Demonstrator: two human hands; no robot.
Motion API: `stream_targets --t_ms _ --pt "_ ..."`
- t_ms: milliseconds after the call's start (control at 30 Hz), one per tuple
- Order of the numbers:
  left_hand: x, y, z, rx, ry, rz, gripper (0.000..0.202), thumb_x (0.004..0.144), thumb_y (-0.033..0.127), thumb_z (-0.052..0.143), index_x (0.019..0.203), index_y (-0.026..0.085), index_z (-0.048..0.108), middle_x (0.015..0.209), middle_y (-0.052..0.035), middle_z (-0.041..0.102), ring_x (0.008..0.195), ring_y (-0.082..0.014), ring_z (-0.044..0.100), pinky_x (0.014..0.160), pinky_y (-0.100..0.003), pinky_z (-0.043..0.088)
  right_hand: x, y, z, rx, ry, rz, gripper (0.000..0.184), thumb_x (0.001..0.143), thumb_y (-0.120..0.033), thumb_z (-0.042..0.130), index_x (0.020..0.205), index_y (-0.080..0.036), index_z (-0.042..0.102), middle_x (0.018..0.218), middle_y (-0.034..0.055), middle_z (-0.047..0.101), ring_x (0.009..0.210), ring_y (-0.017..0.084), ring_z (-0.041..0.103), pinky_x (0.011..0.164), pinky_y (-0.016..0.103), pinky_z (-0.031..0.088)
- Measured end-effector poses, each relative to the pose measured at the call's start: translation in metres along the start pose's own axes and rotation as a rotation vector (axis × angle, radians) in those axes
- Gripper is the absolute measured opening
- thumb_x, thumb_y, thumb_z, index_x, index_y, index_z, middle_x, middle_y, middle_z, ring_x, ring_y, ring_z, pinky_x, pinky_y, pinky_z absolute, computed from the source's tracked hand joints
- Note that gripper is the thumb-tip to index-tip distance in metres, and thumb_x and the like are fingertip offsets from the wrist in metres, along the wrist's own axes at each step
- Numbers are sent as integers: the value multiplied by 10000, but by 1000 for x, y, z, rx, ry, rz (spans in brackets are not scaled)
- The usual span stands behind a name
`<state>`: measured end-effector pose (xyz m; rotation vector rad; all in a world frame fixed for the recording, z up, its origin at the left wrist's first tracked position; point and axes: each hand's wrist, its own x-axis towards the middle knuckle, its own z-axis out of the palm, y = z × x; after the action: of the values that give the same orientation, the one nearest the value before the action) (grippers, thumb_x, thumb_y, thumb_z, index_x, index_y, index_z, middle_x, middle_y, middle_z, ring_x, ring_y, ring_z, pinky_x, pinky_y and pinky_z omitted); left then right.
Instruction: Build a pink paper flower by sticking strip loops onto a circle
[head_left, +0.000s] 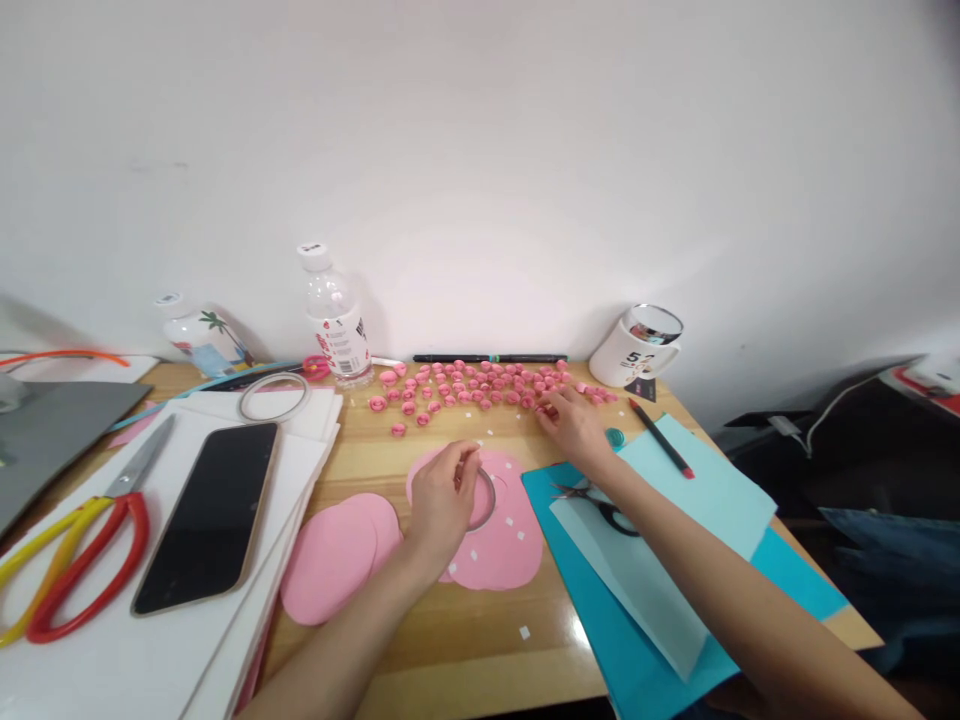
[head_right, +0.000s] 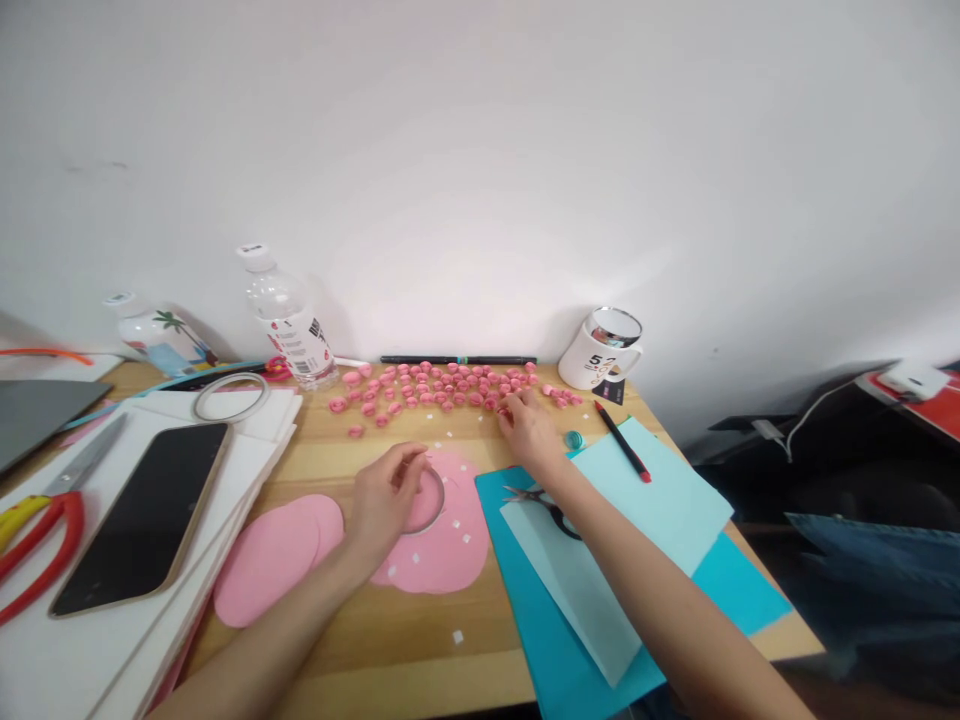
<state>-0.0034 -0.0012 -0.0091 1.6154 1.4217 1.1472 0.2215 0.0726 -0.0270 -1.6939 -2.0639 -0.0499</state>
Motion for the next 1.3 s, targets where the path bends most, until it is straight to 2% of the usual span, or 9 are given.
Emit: stream_targets --t_ms 233,300,400,467,567,700,900,1100,1300 --pt "1 8 -2 -7 -8 -10 176 820 276 497 890 194 636 776 -23 676 640 -135 605 632 -247 455 11 0 -12 8 -89 11 127 728 -110 499 733 -163 614 778 85 568 668 187 554 607 290 440" --pt "2 11 -2 -128 -29 -94 187 812 296 506 863 172 637 723 -26 665 580 -126 594 581 -240 464 5 -13 -22 70 -103 -3 113 743 -129 504 764 -167 609 762 65 579 653 168 564 605 277 461" --pt "6 15 -3 -431 -126 -297 271 793 354 539 887 117 630 715 -63 674 512 -125 599 499 -238 484 -10 -43 -40 441 -79 -37 104 785 -187 515 860 -181 586 790 46 616 673 153 592 630 277 504" --pt "7 16 -3 -616 -184 -400 356 763 384 592 966 92 618 800 -110 693 592 -163 651 547 -270 524 -19 -65 -51 534 -61 -89 103 797 -210 527 890 -200 569 783 29 623 679 149 595 641 281 514" --pt "8 15 -4 -794 -274 -484 417 714 405 660 970 78 630 852 -141 699 706 -215 679 637 -324 550 -29 -88 -58 509 -37 -219 98 810 -185 499 886 -216 553 798 37 605 675 155 585 617 293 513" --pt "8 16 -5 -891 -325 -483 379 661 365 721 899 76 664 804 -114 706 718 -212 675 708 -364 546 -33 -96 -57 455 -47 -347 143 836 -148 464 939 -212 540 933 85 592 773 171 597 644 298 523" --pt "8 20 -6 -943 -310 -494 343 658 387 720 785 74 660 732 -105 693 691 -223 674 645 -354 548 -40 -95 -49 455 111 -320 96 850 -183 500 907 -233 560 952 78 602 807 174 627 672 303 541" --pt "7 21 -5 -862 -319 -405 348 721 395 660 880 86 664 805 -90 700 756 -222 670 678 -360 562 -47 -100 -36 353 177 -335 189 855 -151 471 971 -238 592 960 86 622 843 180 617 688 308 539" --pt "8 17 -4 -868 -315 -391 369 730 380 651 969 99 657 863 -94 702 810 -234 665 707 -370 561 -39 -105 -37 646 149 -154 152 810 -168 527 884 -242 637 908 63 645 835 189 631 714 335 538"
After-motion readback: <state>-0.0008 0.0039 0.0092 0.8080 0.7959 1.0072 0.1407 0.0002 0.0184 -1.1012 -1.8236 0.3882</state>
